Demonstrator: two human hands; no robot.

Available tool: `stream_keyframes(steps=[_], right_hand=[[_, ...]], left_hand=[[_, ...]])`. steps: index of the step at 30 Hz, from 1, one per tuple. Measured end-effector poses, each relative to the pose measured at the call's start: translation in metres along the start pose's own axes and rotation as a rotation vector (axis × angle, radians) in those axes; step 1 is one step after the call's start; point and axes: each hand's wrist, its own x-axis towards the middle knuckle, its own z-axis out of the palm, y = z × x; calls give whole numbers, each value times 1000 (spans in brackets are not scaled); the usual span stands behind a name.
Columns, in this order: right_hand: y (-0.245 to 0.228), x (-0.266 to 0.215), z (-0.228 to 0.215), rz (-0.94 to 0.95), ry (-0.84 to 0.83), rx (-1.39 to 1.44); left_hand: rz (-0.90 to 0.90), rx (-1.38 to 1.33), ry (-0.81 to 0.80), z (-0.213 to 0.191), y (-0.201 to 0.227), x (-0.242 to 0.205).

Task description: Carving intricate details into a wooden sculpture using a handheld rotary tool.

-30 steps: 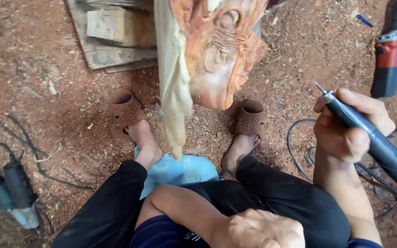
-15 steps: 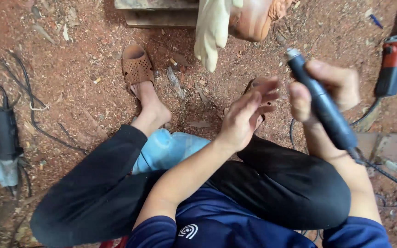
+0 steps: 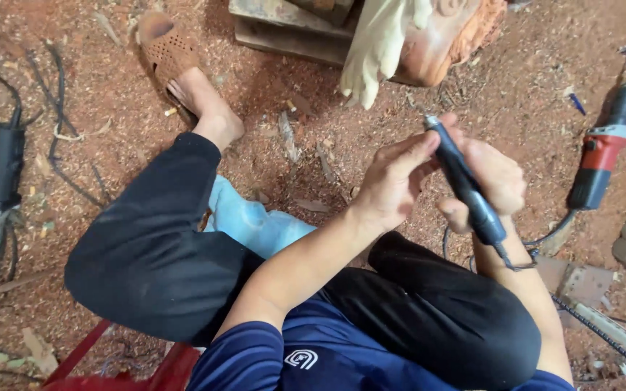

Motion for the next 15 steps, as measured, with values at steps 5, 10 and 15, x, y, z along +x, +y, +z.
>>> stream_keyframes(steps=[5, 10, 15], right_hand=[[9, 38, 32, 103, -116, -211], [27, 48, 53, 131, -42, -186], [23, 63, 58, 134, -165, -326]], left_hand=[[-143, -76, -63, 3, 35, 22], [-210, -23, 11, -22, 36, 49], [-300, -161, 110, -29, 44, 58]])
